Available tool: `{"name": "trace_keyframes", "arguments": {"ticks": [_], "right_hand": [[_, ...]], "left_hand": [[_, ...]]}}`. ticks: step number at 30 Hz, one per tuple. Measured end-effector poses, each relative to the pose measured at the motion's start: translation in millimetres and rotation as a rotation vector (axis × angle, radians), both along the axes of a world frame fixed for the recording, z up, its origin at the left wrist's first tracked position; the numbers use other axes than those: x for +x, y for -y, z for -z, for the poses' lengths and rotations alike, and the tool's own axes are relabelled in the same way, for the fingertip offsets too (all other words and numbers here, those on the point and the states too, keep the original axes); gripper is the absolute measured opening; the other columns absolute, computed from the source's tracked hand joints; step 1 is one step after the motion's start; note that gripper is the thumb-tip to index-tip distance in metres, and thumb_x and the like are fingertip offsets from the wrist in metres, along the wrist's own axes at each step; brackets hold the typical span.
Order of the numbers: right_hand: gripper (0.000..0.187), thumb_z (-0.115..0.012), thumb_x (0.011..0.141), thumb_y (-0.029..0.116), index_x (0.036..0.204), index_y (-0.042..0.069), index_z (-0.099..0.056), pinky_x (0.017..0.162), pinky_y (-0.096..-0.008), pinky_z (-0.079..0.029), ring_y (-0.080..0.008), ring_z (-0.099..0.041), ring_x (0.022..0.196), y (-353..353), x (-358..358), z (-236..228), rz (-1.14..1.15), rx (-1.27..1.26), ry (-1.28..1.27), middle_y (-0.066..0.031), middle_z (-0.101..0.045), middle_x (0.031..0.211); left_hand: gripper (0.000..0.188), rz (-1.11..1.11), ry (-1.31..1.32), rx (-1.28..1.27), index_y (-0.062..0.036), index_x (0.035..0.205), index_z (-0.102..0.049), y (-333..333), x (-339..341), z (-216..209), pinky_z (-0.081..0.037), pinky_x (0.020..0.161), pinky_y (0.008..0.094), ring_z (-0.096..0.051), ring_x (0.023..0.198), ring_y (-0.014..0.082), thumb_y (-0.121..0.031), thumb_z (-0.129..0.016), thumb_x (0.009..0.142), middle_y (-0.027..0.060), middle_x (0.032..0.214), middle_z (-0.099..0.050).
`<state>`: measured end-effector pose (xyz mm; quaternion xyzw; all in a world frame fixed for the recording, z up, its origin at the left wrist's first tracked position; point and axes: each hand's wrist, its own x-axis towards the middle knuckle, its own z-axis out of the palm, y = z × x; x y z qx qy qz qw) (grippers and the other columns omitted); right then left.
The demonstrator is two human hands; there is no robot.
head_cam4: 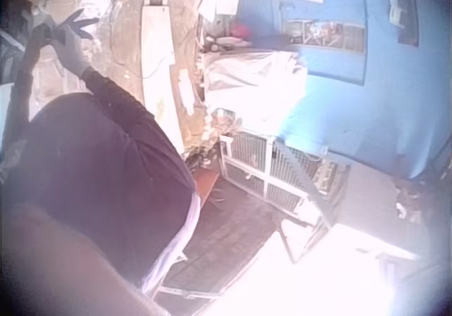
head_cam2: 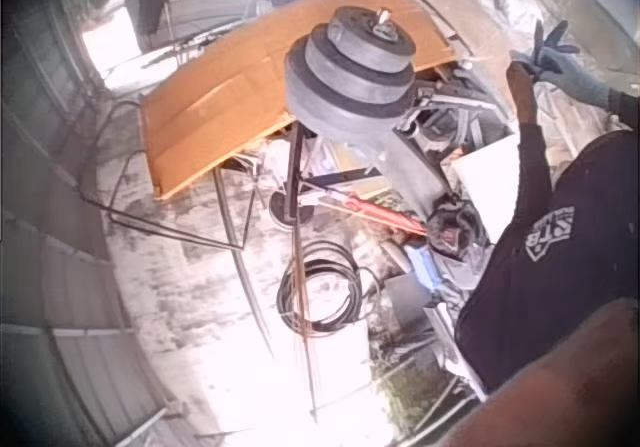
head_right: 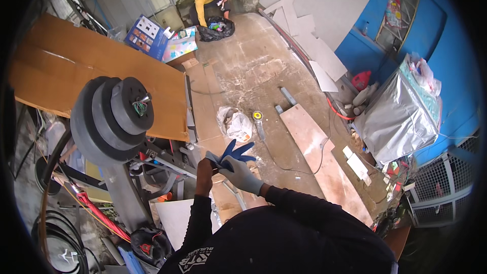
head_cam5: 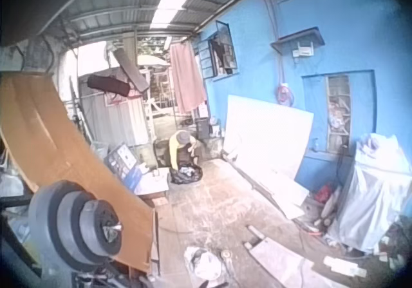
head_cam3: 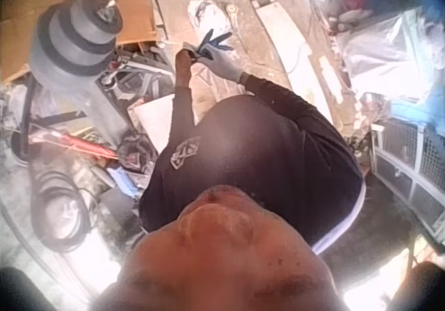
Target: The person puts on gloves, positions a board onto wooden supports, and measures and marks it using a triangle ruler, a tape measure, and a pencil.
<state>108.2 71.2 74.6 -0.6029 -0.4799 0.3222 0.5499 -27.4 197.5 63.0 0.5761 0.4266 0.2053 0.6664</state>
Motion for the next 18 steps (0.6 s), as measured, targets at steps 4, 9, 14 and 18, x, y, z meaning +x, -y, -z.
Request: {"name": "trace_keyframes", "arguments": {"ticks": [4,9,14,18], "right_hand": [[0.031,-0.075,0.093,0.022,0.110,0.001,-0.061,0.077,-0.0450,-0.052,-0.0396,-0.068,0.086,1,-7,-19,-0.035,-0.006,0.146,-0.0225,-0.068,0.092],[0.028,-0.072,0.093,0.021,0.109,0.002,-0.061,0.077,-0.0480,-0.052,-0.0434,-0.067,0.084,-14,-10,-40,-0.104,0.044,0.077,-0.0239,-0.068,0.091],[0.032,-0.073,0.092,0.024,0.111,0.001,-0.060,0.078,-0.0512,-0.053,-0.0490,-0.067,0.089,-22,-15,-40,-0.105,0.016,0.220,-0.0268,-0.070,0.093],[0.042,-0.074,0.093,0.029,0.120,0.000,-0.060,0.080,-0.0513,-0.053,-0.0473,-0.070,0.092,-14,-19,-29,-0.210,-0.100,0.176,-0.0265,-0.072,0.096]], "left_hand": [[0.043,0.180,0.312,0.227,0.0048,0.132,-0.063,6,5,-20,-0.057,0.098,0.0408,-0.070,0.108,0.0264,-0.025,-0.039,0.112,0.0164,0.124,-0.070],[0.034,-0.018,0.769,-0.320,0.0025,0.132,-0.063,9,13,-19,-0.058,0.094,0.0379,-0.072,0.105,0.0243,-0.016,-0.054,0.106,0.0117,0.121,-0.072],[0.039,0.119,0.593,0.140,-0.0020,0.131,-0.066,10,7,13,-0.058,0.093,0.0360,-0.073,0.103,0.0215,-0.030,-0.047,0.110,0.0087,0.118,-0.074],[0.039,-0.060,0.620,-0.268,-0.0051,0.125,-0.069,15,6,28,-0.057,0.095,0.0363,-0.073,0.099,0.0213,-0.033,-0.045,0.111,0.0065,0.115,-0.074]]}}
